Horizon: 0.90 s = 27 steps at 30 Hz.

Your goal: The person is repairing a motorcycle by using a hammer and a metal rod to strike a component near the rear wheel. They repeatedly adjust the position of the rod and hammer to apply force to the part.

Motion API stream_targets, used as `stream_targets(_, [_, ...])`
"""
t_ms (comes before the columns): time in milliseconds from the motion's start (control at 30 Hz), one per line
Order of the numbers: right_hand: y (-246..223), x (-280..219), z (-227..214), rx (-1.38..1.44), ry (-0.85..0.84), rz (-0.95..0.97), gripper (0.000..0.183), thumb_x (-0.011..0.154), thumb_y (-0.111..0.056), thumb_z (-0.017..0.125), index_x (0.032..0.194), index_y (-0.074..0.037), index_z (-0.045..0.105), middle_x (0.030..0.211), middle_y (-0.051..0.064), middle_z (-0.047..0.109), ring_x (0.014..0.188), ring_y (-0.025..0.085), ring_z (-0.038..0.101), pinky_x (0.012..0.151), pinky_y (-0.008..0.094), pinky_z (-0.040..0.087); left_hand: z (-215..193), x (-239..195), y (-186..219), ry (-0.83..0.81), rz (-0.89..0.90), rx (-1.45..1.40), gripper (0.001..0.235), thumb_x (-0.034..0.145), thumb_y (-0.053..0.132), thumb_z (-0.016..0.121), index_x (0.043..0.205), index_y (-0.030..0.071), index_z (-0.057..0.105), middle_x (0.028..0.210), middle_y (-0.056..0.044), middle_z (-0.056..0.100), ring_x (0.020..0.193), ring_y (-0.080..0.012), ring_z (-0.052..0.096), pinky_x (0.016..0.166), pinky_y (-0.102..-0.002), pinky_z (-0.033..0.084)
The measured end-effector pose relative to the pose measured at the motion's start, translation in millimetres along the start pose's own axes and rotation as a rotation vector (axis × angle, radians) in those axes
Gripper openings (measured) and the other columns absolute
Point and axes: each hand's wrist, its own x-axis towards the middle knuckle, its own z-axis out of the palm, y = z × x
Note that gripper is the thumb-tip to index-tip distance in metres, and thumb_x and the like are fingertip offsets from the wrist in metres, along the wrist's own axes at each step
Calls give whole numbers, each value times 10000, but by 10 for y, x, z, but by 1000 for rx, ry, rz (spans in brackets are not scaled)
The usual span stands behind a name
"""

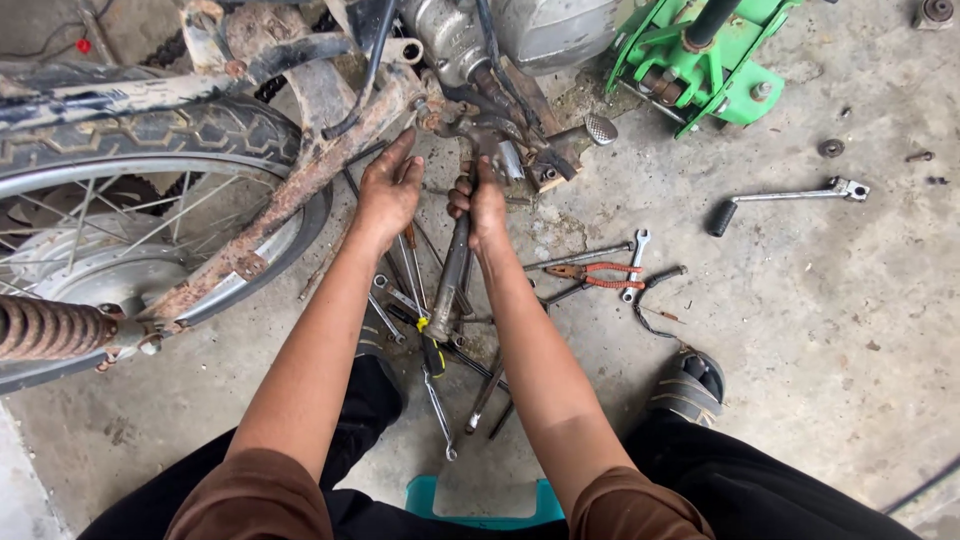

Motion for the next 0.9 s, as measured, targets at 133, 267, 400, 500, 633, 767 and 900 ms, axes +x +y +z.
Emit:
stream_targets(133, [91, 10, 9, 69, -12, 28, 331, 1110, -442, 357, 1016, -162, 506, 636, -111, 279, 401, 13, 332, 360, 218, 362, -1, 152, -211, 5, 36, 10, 428, 1025, 21, 560, 1453, 32, 561, 1462, -341, 500, 1387, -472, 429, 1148, -502, 441])
stream_targets(267, [-6, -10, 102, 44, -105, 40, 360, 1097, -479, 400, 1029, -145, 517, 641, -101, 256, 396, 23, 297, 344, 226, 344, -21, 204, -322, 31, 46, 39, 425, 1000, 22, 589, 1423, 66, 608, 1430, -305, 558, 1380, -415, 472, 1122, -461, 474])
stream_targets(400, [101, 34, 23, 138, -28, 15, 352, 1105, -482, 363, 1035, -173, 516, 643, -108, 254, 404, 14, 304, 361, 220, 361, -24, -30, 35, 32, 10, 37, 427, 1001, 21, 564, 1424, 71, 602, 1428, -307, 558, 1374, -418, 481, 1129, -466, 466])
stream_targets(500, [120, -37, 49, 180, -63, 65, 319, 1102, -440, 362, 979, -179, 500, 624, -128, 280, 385, -14, 325, 351, 195, 340, -12, 84, -223, 24, 34, 29, 436, 1002, 18, 569, 1433, 73, 596, 1425, -312, 558, 1375, -416, 483, 1134, -460, 466])
stream_targets(633, [176, 44, 39, 222, -80, 52, 344, 1095, -467, 386, 975, -171, 513, 621, -113, 246, 389, 7, 292, 345, 209, 352, -38, 131, -190, 23, 4, 17, 436, 1010, 24, 564, 1440, 88, 595, 1439, -290, 555, 1387, -396, 475, 1134, -455, 461])
stream_targets(767, [84, -127, 126, 164, -95, 54, 369, 1089, -501, 429, 975, -161, 515, 609, -94, 234, 378, 26, 266, 323, 224, 342, -51, 77, -129, 18, -8, 17, 439, 1012, 20, 576, 1448, 77, 585, 1435, -301, 553, 1380, -406, 482, 1127, -464, 462])
stream_targets(900, [140, -132, 204, 259, 69, 31, 431, 1076, -528, 346, 817, -193, 430, 602, -135, 237, 382, 16, 302, 341, 184, 322, -75, 104, -269, 24, -27, 28, 430, 1016, 45, 593, 1439, 121, 607, 1424, -256, 578, 1357, -354, 523, 1113, -439, 481])
